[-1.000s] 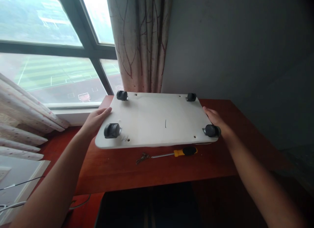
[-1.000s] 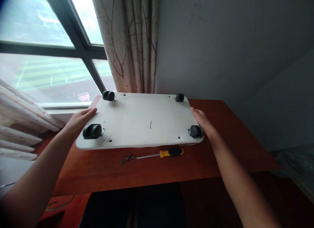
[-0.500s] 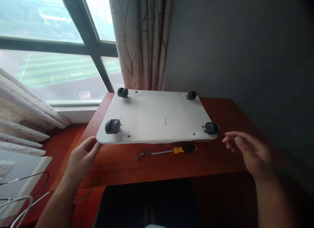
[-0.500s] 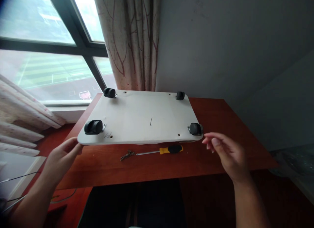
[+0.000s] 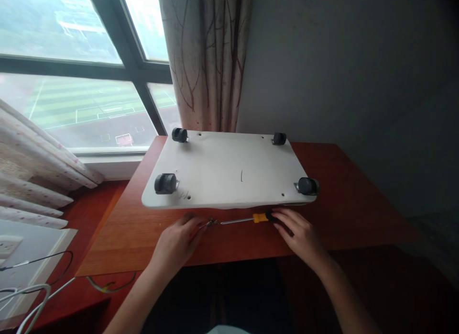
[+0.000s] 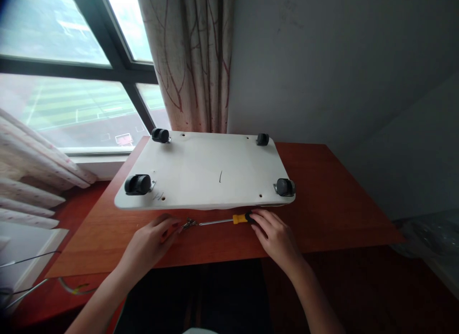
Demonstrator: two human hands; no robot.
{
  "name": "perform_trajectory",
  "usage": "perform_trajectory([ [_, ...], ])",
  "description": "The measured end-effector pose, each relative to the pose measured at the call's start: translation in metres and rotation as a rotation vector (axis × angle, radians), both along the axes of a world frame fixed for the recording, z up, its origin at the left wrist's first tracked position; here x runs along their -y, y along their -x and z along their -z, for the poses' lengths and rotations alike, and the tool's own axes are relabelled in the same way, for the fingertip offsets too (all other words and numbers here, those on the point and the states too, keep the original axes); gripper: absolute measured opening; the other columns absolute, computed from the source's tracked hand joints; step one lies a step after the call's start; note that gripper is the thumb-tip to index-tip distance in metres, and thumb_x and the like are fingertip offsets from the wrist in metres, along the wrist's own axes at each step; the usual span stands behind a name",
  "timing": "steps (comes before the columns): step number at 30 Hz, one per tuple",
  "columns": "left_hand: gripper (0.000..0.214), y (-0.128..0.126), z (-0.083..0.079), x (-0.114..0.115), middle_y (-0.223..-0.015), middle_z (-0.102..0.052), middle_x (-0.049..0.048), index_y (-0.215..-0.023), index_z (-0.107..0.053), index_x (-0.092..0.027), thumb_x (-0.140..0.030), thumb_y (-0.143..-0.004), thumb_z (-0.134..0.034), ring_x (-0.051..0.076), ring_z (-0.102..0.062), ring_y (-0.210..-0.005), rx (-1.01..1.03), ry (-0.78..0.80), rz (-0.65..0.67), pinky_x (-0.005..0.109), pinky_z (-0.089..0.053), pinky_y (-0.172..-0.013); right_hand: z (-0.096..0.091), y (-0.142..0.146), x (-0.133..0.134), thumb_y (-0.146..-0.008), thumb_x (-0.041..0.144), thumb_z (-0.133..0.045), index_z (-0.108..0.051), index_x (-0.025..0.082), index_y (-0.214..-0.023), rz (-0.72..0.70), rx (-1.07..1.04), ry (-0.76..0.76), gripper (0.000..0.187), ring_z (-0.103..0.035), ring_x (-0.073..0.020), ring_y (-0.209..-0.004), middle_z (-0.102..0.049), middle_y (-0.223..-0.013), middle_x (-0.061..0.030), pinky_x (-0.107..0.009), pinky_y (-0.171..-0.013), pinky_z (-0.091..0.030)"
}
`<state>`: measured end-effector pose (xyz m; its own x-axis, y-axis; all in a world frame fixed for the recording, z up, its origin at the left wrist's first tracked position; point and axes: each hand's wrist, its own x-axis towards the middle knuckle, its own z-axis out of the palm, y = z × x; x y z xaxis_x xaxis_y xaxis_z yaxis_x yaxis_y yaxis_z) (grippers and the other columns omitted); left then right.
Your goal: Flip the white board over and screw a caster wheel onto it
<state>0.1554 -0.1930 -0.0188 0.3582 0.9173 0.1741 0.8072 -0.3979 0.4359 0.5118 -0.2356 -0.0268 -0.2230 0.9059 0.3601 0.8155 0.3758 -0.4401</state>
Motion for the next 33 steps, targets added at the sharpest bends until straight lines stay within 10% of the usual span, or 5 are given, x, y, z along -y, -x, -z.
perform_trajectory([
  [33, 0.018, -0.035, 0.016, 0.002, -0.101, -0.073, 0.0019, -0.103, -0.071, -0.026, -0.031, -0.096, -0.055, 0.021, -0.069, -0.086, -0.129, -0.177, -0.131, 0.028, -0.048, -0.066, 0.025, -0.01, 0.004, -0.093, 0.024, -0.061, -0.066, 0.026, -0.12, 0.054, 0.034, -0.087, 0.028, -0.065, -0.0248, -0.104, -0.069, -0.113, -0.0074, -0.043, -0.093, -0.057],
])
